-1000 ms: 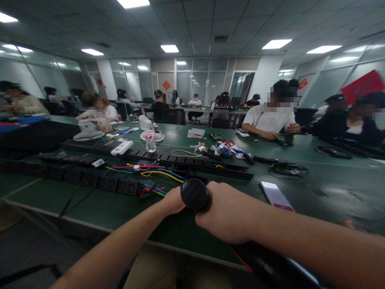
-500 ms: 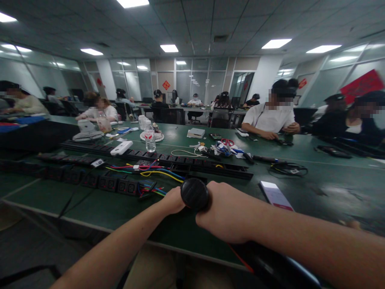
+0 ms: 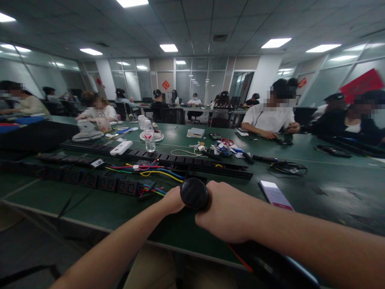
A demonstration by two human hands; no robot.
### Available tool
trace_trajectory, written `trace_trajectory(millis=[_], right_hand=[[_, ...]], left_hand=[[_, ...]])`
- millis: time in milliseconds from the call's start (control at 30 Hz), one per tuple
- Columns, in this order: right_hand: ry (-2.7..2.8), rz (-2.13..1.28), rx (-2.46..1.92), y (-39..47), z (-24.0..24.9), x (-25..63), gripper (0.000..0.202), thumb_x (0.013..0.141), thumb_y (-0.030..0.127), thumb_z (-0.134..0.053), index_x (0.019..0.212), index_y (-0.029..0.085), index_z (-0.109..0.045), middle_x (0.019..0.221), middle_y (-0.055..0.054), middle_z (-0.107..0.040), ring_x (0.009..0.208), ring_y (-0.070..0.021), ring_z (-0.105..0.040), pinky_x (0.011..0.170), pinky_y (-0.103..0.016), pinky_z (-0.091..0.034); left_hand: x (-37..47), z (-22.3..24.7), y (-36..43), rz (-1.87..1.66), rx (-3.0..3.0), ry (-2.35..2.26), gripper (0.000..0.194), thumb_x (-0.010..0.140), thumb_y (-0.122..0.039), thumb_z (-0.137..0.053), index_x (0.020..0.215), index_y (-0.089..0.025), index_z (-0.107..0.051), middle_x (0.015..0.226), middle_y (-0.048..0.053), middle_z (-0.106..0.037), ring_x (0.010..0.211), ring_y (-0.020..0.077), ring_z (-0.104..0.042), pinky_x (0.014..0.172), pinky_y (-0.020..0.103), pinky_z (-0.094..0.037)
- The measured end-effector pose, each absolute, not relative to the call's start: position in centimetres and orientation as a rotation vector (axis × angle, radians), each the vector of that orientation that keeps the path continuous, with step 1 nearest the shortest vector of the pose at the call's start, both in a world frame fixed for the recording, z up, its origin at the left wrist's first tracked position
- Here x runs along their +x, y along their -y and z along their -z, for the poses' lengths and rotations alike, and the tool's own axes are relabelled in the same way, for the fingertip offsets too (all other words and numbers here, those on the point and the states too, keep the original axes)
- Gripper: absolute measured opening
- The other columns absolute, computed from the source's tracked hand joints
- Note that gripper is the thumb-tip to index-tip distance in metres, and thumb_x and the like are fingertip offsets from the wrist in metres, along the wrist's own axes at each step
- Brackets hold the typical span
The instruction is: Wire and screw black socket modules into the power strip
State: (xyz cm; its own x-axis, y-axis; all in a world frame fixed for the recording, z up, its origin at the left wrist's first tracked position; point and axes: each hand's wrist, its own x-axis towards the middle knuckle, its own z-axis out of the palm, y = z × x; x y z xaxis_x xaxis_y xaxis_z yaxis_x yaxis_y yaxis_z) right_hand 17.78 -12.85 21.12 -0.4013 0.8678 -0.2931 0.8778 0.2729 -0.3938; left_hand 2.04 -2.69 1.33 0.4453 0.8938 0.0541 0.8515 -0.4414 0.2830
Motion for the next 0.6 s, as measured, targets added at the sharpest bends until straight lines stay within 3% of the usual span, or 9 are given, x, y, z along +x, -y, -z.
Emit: trace_trajectory(millis=[133,333,600], right_hand=[[-2.476,0.752,1.727,12.88,-21.18,17.74,0.032,0.069,0.011,-0.062,0.099,0.018,-0.071,0.081,-0.005,-0.07,0.075,-0.0212,-0.066,0.067,-0.029,-0.047],[-2.476,0.744,1.719,12.88,-21.08,17.76,0.023,0.067,0.011,-0.062,0.088,0.017,-0.071,0.075,-0.004,-0.069,0.071,-0.0206,-0.065,0.062,-0.027,-0.045],[-2.457,0.755,1.717,12.89,-21.09,17.78,0.023,0.069,0.012,-0.061,0.09,0.017,-0.071,0.076,-0.004,-0.069,0.071,-0.0203,-0.065,0.06,-0.027,-0.045]], left_hand=[[2.11,-1.31,2.73,-0.303,2.463,-1.539,0.036,0.1,-0.034,-0.038,0.118,-0.019,-0.065,0.109,0.011,-0.072,0.098,0.0256,-0.069,0.086,0.034,-0.053],[2.0,-1.48,2.96,-0.311,2.471,-1.539,0.039,0.101,-0.038,-0.034,0.12,-0.021,-0.064,0.11,0.011,-0.072,0.098,0.0252,-0.069,0.087,0.035,-0.053],[2.07,-1.75,2.95,-0.299,2.476,-1.531,0.041,0.101,-0.039,-0.032,0.119,-0.021,-0.065,0.108,0.011,-0.072,0.097,0.0261,-0.07,0.085,0.036,-0.054]])
